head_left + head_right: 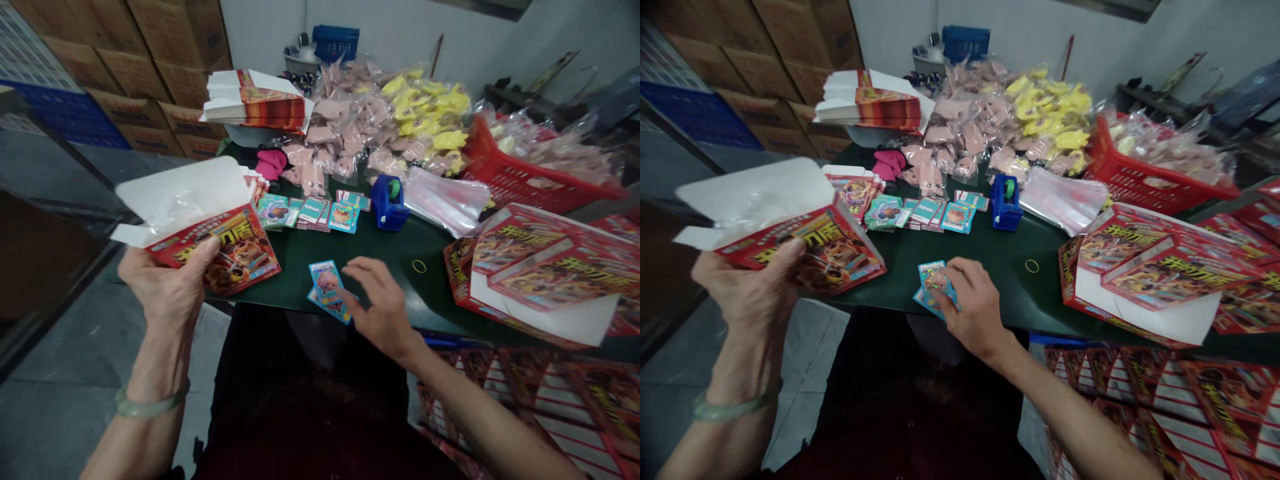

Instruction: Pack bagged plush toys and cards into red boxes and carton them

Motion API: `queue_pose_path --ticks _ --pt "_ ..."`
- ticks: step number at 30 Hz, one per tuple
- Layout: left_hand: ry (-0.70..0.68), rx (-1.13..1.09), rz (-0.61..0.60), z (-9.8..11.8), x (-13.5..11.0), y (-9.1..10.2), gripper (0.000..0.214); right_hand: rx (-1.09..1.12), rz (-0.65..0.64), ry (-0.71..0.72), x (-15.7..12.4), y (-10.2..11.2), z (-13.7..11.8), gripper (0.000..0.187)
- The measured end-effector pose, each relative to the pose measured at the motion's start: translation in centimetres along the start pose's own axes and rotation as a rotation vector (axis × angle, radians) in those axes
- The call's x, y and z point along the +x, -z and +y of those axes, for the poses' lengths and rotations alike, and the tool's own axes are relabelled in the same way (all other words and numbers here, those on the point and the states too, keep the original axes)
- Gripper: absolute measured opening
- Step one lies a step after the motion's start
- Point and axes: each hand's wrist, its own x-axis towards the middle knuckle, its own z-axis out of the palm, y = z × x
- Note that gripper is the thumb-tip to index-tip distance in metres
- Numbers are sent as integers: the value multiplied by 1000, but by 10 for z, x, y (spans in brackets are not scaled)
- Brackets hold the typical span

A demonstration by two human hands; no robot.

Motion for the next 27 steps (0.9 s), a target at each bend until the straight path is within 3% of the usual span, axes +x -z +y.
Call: queue_pose_path --ticks 4,7,11,18,27 --pt "-97 67 31 -17 2 -3 47 -259 -295 -13 -42 -19 12 50" --pt "-77 81 -36 -17 -1 -8 48 -317 -361 26 -46 -23 15 47" --pt "-56 105 -40 -13 -3 -8 46 -333 -340 40 -39 -22 15 43" --pt "-50 135 -39 -14 -5 -5 44 -422 -152 44 -37 -28 26 20" --pt "-33 209 -14 -10 -5 -5 40 -554 -244 -122 -16 -15 63 20"
